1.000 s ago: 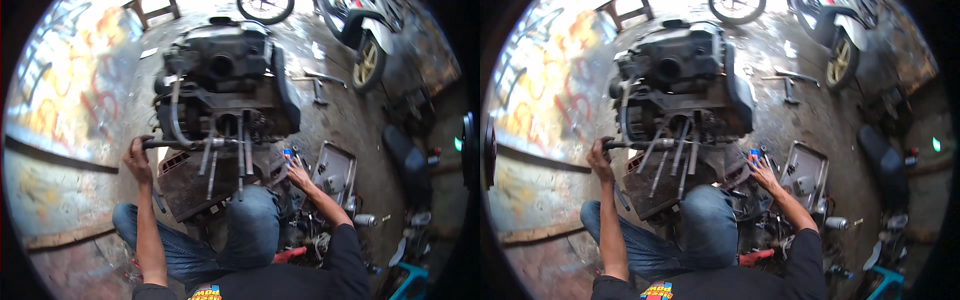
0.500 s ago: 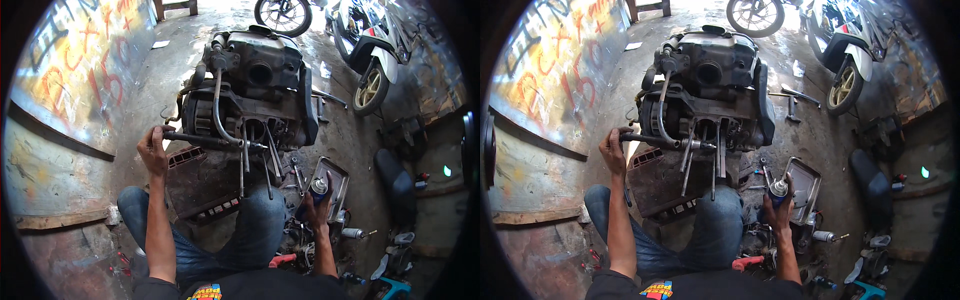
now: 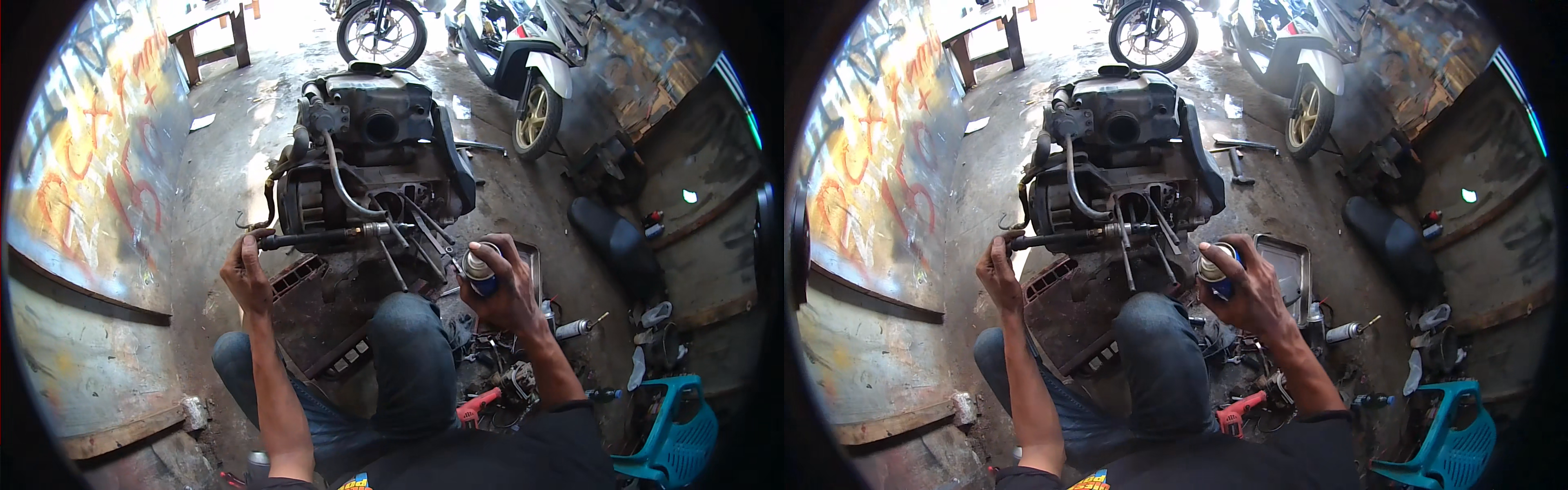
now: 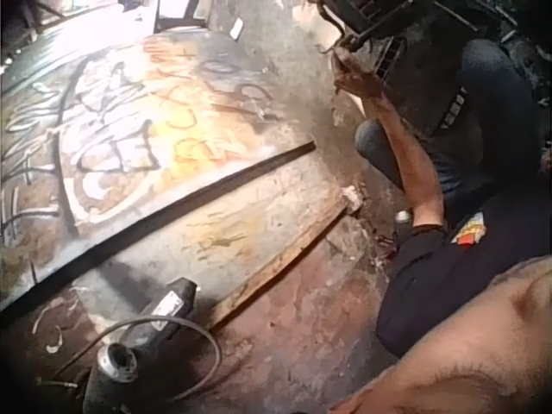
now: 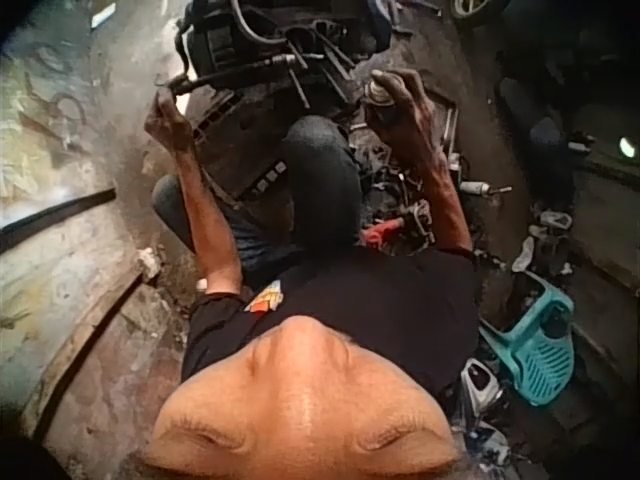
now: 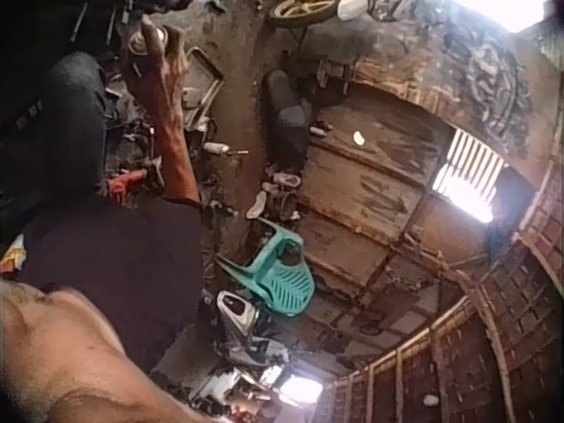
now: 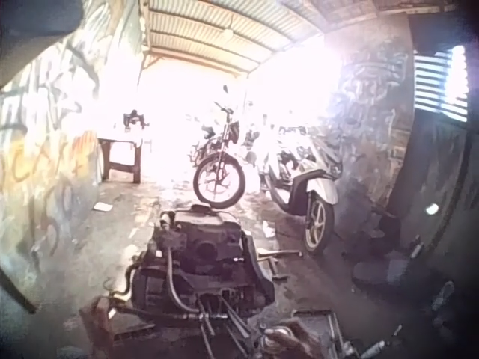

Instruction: The recorder is disassembling and repairing components of a motorcycle engine in a workshop.

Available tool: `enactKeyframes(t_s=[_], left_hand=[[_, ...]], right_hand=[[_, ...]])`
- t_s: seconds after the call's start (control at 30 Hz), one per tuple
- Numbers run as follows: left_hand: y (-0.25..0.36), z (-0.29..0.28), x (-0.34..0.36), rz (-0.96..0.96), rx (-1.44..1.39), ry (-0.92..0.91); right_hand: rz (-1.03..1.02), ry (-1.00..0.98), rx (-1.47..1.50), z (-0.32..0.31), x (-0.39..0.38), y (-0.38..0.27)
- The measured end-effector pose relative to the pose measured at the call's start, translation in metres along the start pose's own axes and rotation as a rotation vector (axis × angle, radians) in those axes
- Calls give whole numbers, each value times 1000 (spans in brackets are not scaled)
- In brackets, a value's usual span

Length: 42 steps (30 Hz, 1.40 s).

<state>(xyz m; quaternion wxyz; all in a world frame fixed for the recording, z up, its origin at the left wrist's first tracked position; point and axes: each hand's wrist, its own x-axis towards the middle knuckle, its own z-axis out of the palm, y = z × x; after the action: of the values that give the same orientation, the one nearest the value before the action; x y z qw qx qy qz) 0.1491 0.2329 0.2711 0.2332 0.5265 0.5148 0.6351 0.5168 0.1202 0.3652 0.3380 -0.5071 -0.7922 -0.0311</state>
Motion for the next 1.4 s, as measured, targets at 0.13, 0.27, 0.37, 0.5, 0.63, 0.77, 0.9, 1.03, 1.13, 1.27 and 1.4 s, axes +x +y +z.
enactKeyframes(t_s=[0.13, 0.27, 0.37, 0.5, 0.63, 0.77, 0.9, 1.03, 1.13, 1.27, 1.4], left_hand=[[7, 0, 0, 9, 50, 18], [10, 1, 1, 13, 48, 21], [8, 1, 0, 16, 67, 32], [3, 1, 0, 10, 77, 36], [0, -1, 0, -16, 74, 34], [0, -2, 0, -40, 86, -6], [1, -2, 0, -44, 103, -9], [2, -2, 0, -28, 95, -13], [2, -2, 0, -52, 100, -13], [-2, -3, 0, -64, 87, -12], [-5, -4, 0, -77, 72, -18]], right_hand=[[-90, -163, -17, -9, 13, 7], [-150, -279, -18, -10, 27, 20], [-222, -309, 41, -2, 38, 32], [-274, -286, 75, 11, 44, 43], [-278, -284, 124, 17, 46, 48], [-267, -340, 153, 14, 50, 52], [-289, -362, 95, 11, 54, 53], [-283, -371, 162, 9, 56, 54], [-274, -380, 200, 8, 57, 54], [-262, -391, 184, 7, 56, 53], [-255, -413, 196, 5, 56, 52]])
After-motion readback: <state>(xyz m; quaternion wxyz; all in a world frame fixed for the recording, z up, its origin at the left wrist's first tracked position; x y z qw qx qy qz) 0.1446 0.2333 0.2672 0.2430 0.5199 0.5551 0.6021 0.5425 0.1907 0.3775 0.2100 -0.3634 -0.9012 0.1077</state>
